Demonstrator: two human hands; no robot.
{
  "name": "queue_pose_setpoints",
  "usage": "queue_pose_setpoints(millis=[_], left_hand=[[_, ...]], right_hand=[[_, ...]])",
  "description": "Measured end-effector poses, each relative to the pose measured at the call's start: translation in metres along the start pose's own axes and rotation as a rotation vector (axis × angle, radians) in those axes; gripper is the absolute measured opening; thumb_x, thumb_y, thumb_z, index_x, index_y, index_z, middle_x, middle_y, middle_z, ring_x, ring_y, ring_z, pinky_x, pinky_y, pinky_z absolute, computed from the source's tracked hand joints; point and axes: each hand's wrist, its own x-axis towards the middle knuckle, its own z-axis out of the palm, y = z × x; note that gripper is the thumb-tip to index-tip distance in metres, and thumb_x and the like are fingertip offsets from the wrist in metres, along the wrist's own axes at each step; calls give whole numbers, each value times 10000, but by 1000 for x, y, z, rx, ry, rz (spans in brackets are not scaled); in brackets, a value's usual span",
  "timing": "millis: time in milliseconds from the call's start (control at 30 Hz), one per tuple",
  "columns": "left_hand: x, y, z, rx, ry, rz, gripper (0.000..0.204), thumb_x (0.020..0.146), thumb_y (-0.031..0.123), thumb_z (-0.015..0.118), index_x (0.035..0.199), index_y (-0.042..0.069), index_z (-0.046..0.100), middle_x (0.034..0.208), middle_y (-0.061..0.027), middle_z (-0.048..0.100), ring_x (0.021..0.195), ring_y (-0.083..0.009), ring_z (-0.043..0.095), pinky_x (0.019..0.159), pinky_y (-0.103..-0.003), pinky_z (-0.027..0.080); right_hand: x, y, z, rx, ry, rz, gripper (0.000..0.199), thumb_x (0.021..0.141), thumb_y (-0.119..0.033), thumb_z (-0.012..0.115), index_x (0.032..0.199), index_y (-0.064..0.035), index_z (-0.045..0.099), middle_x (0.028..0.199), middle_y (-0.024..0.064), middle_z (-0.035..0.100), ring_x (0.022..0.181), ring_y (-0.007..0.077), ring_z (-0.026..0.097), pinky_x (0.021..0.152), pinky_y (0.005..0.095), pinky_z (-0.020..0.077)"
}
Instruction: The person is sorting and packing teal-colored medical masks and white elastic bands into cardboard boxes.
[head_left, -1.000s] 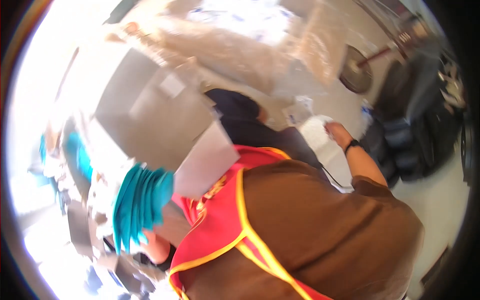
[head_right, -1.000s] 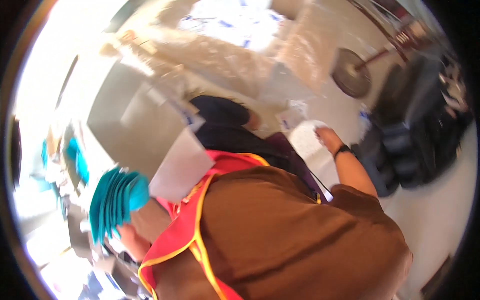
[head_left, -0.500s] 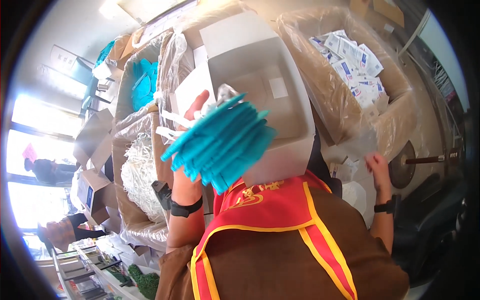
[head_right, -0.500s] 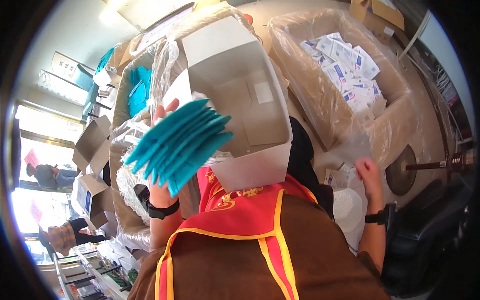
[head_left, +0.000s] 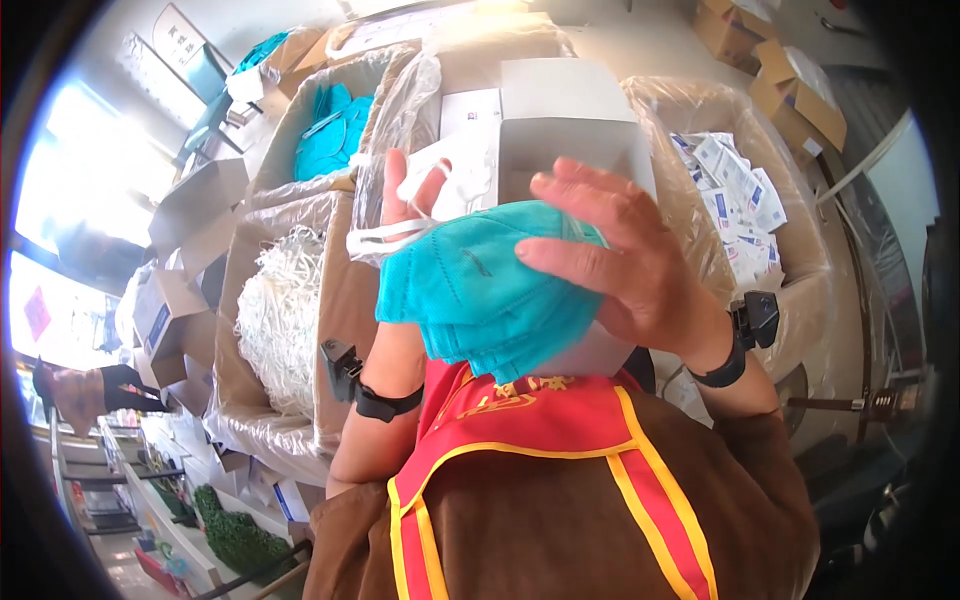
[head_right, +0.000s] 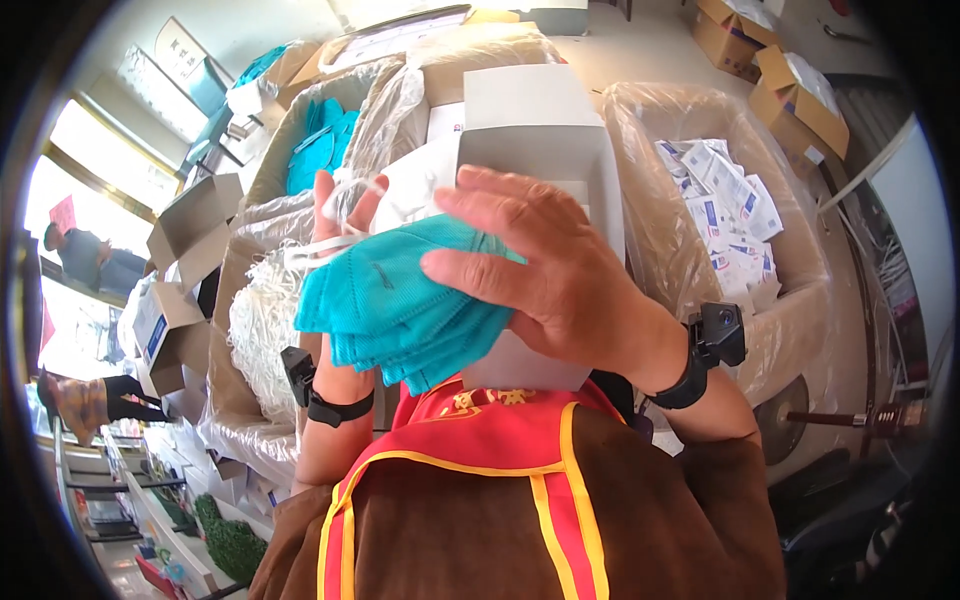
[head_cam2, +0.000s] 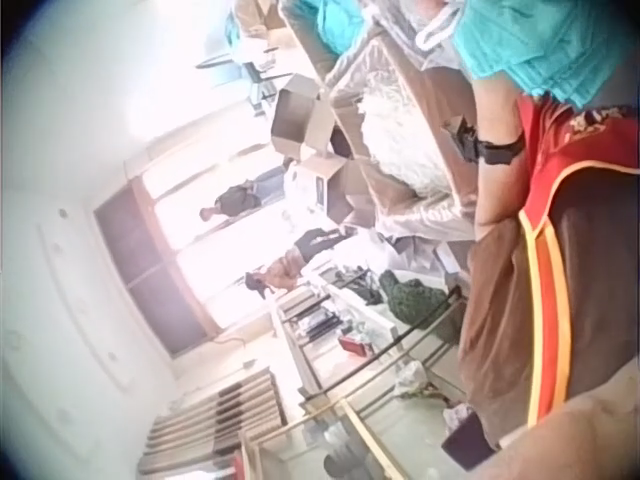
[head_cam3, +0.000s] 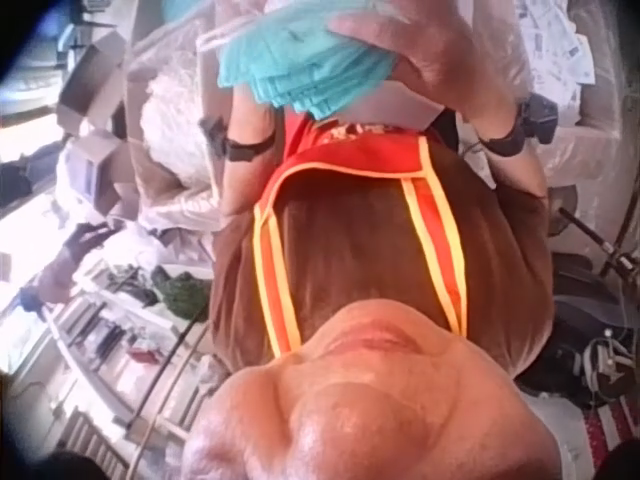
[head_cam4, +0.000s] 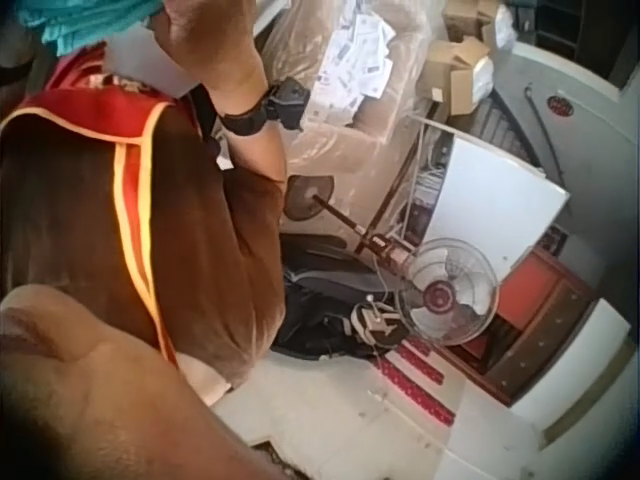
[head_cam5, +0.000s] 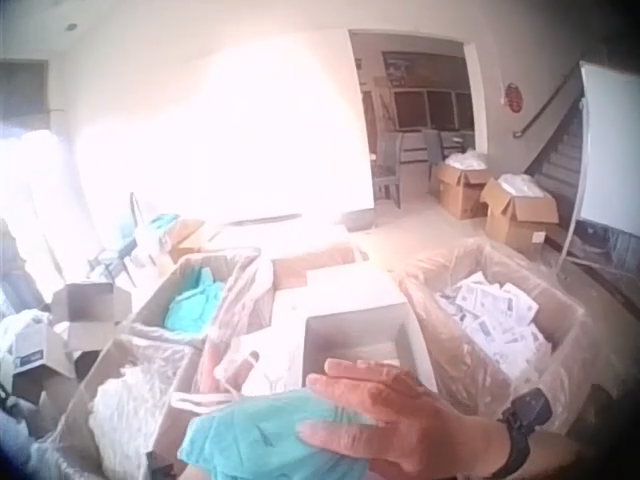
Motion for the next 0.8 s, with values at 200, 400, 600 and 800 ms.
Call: queue_pose_setpoints(millis=[200,400,600,800], left_hand=[[-21,6,-28,839,47,272,673,893,120,602,1476,92,266,1344,-173,465,1153,-193,536,901,-351,501],[-32,61,-45,1153,136,150,549,788,-39,669,1303,22,489,1115,-97,620,1038,-156,586,891,-281,476],[-26,108,-33,1739,213,552,545,742,66,752,1251,42,559,1290,-87,560,1191,-210,519,1009,-355,390],[-23,50,23,2327,-287,843,695,667,154,773,1321,137,537,1454,-122,405,1356,-322,360,1075,-510,272]], right_hand=[[25,10,-16,443,-68,311,391,755,-11,704,1130,-66,611,1067,76,658,1022,248,633,826,338,507],[31,66,-19,981,48,701,430,799,-76,722,1193,-8,565,1053,58,658,989,135,618,853,292,513],[44,89,9,1132,-17,755,528,786,-160,744,1242,2,536,1103,67,642,980,146,619,878,293,506],[63,72,32,1266,-108,766,548,794,-188,724,1268,-6,516,1130,72,623,991,150,612,878,294,507]])
